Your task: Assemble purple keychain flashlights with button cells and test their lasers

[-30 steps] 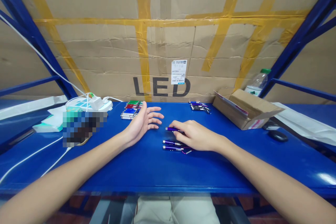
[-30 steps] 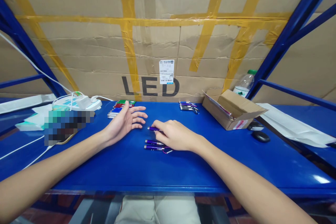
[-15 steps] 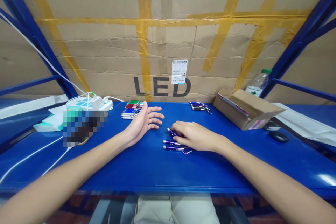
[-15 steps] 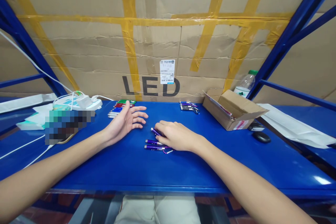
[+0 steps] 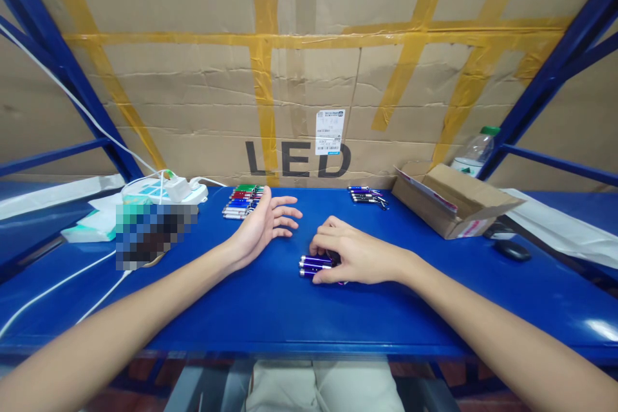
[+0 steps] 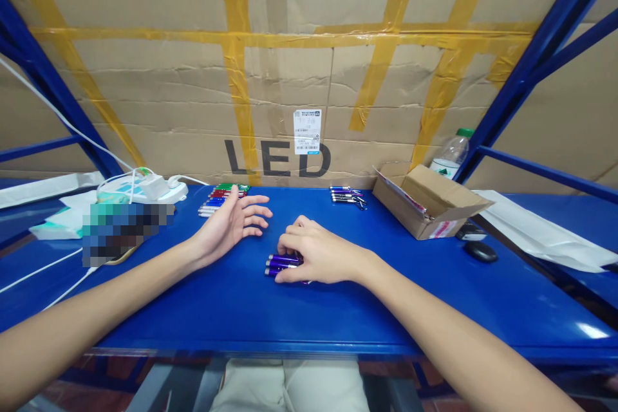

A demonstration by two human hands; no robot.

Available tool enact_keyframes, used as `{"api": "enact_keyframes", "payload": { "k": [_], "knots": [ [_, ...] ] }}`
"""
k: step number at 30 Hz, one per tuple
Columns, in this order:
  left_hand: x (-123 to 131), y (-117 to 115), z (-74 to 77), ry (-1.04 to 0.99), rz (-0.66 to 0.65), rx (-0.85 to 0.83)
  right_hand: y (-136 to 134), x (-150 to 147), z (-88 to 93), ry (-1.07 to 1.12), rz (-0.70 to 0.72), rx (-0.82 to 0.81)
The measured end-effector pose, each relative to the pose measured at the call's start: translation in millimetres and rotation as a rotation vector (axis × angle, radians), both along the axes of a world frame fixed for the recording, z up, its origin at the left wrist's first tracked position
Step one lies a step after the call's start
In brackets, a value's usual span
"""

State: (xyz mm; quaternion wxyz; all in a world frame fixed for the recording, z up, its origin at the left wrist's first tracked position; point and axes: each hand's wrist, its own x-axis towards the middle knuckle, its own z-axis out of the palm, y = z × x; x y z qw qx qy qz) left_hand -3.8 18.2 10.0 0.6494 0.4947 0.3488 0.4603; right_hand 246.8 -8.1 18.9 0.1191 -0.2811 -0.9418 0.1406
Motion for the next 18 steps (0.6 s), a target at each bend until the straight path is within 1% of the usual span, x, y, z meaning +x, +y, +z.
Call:
{"api": "enact_keyframes", "payload": {
  "k": [6, 11, 18],
  "knots": [
    [-0.4, 0.2, -0.6, -0.001, -0.004, 0.002, 0.1, -2.0, 0.9, -0.042, -0.007, -0.011],
    [0.0, 0.5, -0.3, -0.003, -0.006, -0.003, 2.0, -0.3, 0.2, -0.056, -0.108, 0.047],
    [-0.9, 2.0, -2.5, -0.019, -0.017, -0.001, 2.1, 0.8, 1.7, -0.106, -0.207, 0.051]
  ]
}}
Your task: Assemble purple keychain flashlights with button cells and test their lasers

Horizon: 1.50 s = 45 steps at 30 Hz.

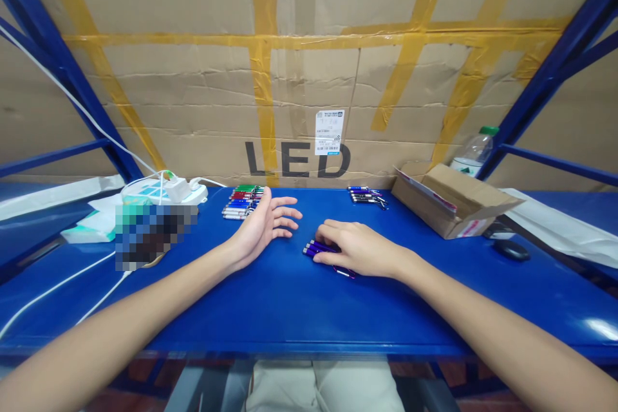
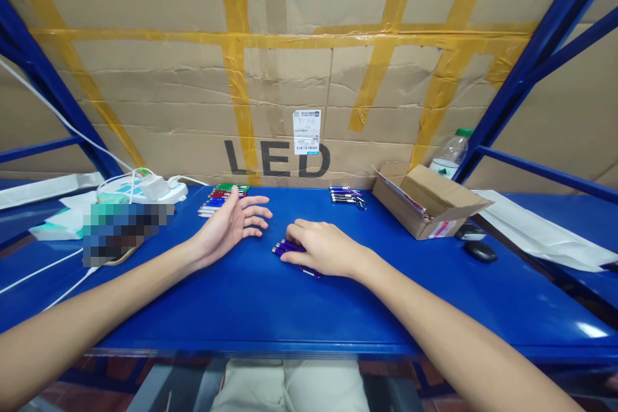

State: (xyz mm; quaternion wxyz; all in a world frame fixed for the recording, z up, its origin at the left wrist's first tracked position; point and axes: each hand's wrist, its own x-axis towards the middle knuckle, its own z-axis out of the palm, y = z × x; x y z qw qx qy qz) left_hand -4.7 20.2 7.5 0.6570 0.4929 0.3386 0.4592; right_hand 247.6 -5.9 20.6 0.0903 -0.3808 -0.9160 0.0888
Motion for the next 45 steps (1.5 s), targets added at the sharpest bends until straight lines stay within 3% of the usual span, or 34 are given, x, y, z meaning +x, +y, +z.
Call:
{"api": "enact_keyframes", "payload": {
  "k": [10, 22, 28, 38, 45],
  "knots": [
    [0, -1, 0.9, 0.009, 0.002, 0.004, 1, 1, -2.0, -0.028, 0.036, 0.068],
    [1, -2, 2.0, 0.012, 0.009, -0.003, 0, 0, 0.8, -0.018, 0.013, 0.014],
    [1, -1, 1.4, 0.015, 0.003, 0.001, 10, 9, -2.1, -0.089, 0.019, 0.120],
    [-1, 1, -0.9, 0.019, -0.016, 0.015, 57, 57, -12.8, -0.253, -0.222, 0.258],
    [-1, 0, -0.7, 0.025, -0.018, 0.020, 73, 83, -15.4, -0.321, -0.326, 0.265]
  ]
}}
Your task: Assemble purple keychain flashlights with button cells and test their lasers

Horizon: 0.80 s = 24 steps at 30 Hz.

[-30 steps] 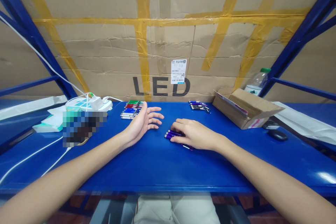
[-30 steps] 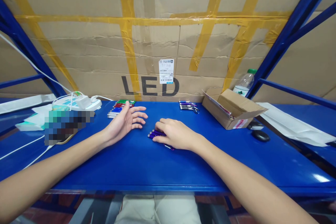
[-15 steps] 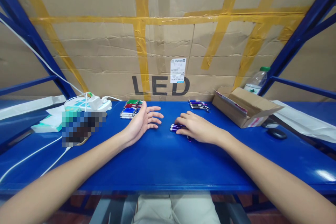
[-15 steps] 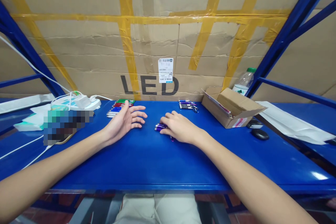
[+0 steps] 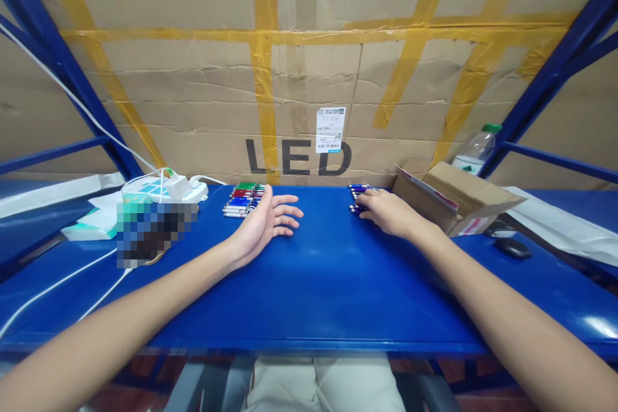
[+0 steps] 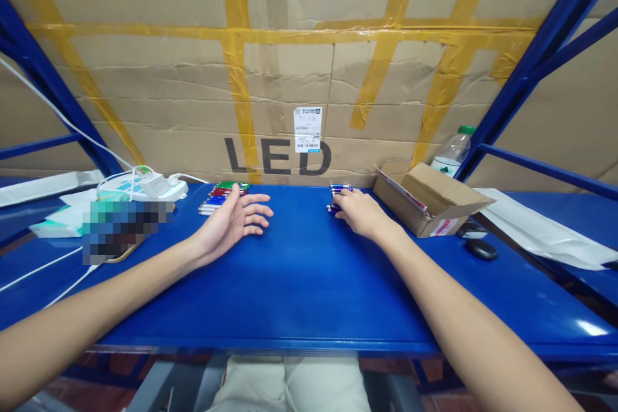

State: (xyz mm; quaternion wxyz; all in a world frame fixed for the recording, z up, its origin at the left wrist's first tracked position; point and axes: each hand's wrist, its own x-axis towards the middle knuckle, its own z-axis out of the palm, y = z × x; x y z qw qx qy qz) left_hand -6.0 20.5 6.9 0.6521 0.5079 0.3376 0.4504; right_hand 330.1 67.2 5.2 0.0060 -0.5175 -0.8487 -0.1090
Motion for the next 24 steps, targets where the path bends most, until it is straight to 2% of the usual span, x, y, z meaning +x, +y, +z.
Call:
{"api": "enact_keyframes", "payload": {
  "k": [17, 24],
  "knots": [
    [1, -1, 1.6, 0.018, 0.011, -0.006, -2, 3, -0.1, -0.032, -0.101, 0.013],
    [0, -1, 0.7, 0.026, -0.003, 0.012, -1, -5, -1.1, -0.030, -0.010, 0.022]
  ]
}}
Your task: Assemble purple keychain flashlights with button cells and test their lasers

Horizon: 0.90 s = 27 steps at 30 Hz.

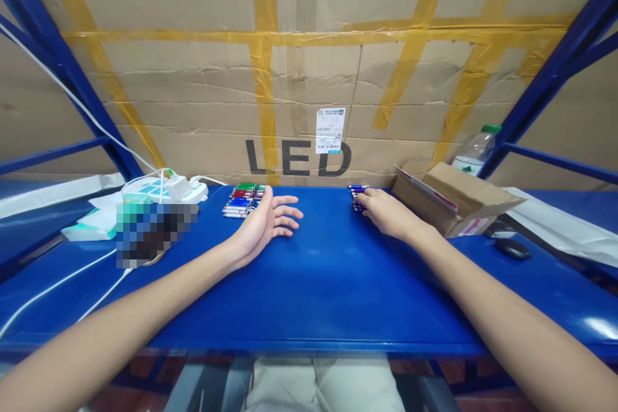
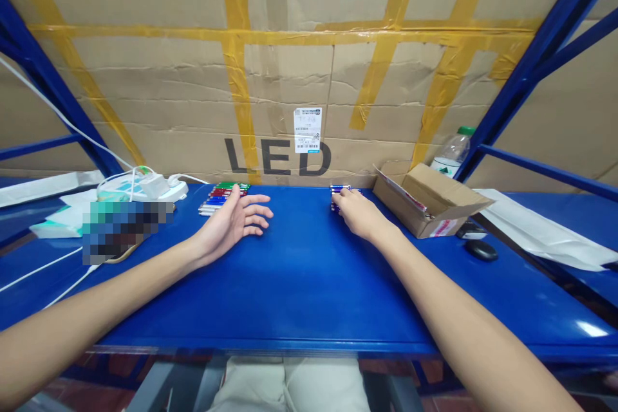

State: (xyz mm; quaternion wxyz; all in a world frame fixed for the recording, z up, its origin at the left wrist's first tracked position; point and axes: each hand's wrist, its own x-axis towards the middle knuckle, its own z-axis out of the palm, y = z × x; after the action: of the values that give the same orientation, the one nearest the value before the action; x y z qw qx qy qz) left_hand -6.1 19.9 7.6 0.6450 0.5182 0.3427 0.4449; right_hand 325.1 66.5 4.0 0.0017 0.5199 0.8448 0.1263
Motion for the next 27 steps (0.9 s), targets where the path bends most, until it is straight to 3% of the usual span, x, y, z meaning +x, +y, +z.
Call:
{"api": "enact_keyframes", "payload": {
  "k": [15, 27],
  "knots": [
    [2, -1, 1.5, 0.007, 0.005, 0.001, -9, -2, 7.2, -0.063, -0.217, -0.021],
    [3, -3, 2.8, 0.009, 0.019, -0.009, -7, 0, 10.9, -0.065, -0.222, -0.052]
  ]
}}
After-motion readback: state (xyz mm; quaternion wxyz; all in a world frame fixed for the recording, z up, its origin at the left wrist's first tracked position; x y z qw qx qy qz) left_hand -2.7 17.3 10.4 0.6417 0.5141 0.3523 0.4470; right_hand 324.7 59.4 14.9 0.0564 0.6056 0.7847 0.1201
